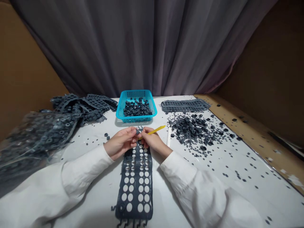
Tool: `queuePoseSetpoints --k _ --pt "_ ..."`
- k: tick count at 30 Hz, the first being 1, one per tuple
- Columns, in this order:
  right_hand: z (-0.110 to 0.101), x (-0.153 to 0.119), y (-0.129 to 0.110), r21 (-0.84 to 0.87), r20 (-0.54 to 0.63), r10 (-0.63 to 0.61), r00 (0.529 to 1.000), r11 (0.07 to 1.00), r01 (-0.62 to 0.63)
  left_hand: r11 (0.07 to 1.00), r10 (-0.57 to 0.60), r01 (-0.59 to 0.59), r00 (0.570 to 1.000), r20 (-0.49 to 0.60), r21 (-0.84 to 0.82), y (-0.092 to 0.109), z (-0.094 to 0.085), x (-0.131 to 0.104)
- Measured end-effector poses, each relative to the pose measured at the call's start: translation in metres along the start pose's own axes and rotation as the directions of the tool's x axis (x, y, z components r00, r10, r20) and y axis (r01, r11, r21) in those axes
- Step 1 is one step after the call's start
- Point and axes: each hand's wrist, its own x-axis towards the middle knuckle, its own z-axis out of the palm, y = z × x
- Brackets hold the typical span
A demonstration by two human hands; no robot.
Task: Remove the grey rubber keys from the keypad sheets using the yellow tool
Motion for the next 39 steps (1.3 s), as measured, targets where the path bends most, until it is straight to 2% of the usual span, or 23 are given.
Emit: queuePoseSetpoints --k 4,9,17,19,21,22,23,25,26,28,30,32,34,36,39 --pt "-0.001 0.0 -0.001 0.008 0.002 -0.013 1.0 1.0 0.013 1.0 -0.004 0.005 0.999 0.035 -0.025 -0.003 0.012 -0.013" --pt "-0.001 -0.003 -0.004 0.003 -0.014 -0.01 1.0 1.0 0.01 1.0 -0.003 0.003 0.996 0.094 0.004 -0.004 0.015 -0.019" --pt "0.0 -0.003 -0.004 0.046 -0.01 0.007 1.0 0.999 -0.006 1.0 -0.009 0.007 0.998 0.069 0.02 -0.007 0.02 -0.024" --pt "0.0 -0.002 -0.002 0.042 -0.006 0.005 1.0 0.999 -0.005 0.998 0.004 -0.007 0.999 0.036 0.068 -0.005 0.015 -0.021" --pt "0.0 -0.001 0.0 0.04 -0.004 0.007 1.0 0.999 -0.007 0.973 0.081 -0.069 0.996 -0.043 0.22 0.005 -0.001 -0.015" --pt "0.0 -0.001 0.001 0.04 -0.006 0.009 1.0 0.999 -0.009 0.93 0.158 -0.117 0.983 -0.093 0.348 0.013 -0.014 -0.012" --pt "0.0 0.0 0.001 0.039 -0.008 0.013 1.0 0.999 -0.012 0.84 0.278 -0.167 0.95 -0.145 0.516 0.022 -0.03 -0.008" --pt "0.0 0.001 0.001 0.038 -0.011 0.023 1.0 0.999 -0.023 0.596 0.482 -0.174 0.858 -0.176 0.784 0.042 -0.065 -0.001" --pt "0.0 0.001 0.001 0.037 -0.008 0.028 1.0 0.999 -0.028 0.457 0.523 -0.102 0.834 -0.174 0.883 0.051 -0.083 0.001" --pt "-0.001 0.001 0.0 0.037 0.001 0.035 0.999 0.999 -0.035 0.134 0.531 0.145 0.825 -0.195 0.98 0.064 -0.112 0.003" --pt "-0.001 0.001 -0.002 0.041 0.001 0.034 0.999 0.999 -0.034 0.016 0.502 0.239 0.838 -0.214 0.971 0.067 -0.13 0.003" --pt "-0.001 0.0 -0.002 0.042 -0.002 0.032 0.999 0.999 -0.032 -0.055 0.453 0.288 0.86 -0.233 0.956 0.064 -0.136 0.003" --pt "-0.001 0.0 -0.002 0.042 -0.002 0.03 1.0 0.999 -0.03 -0.109 0.406 0.326 0.877 -0.257 0.939 0.061 -0.137 0.004" --pt "-0.001 -0.001 -0.002 0.044 0.001 0.027 1.0 0.999 -0.027 -0.137 0.402 0.352 0.874 -0.272 0.926 0.062 -0.135 0.004" --pt "-0.001 -0.002 -0.004 0.059 -0.012 0.007 1.0 0.998 -0.006 -0.164 0.487 0.354 0.841 -0.237 0.921 0.067 -0.125 0.003"
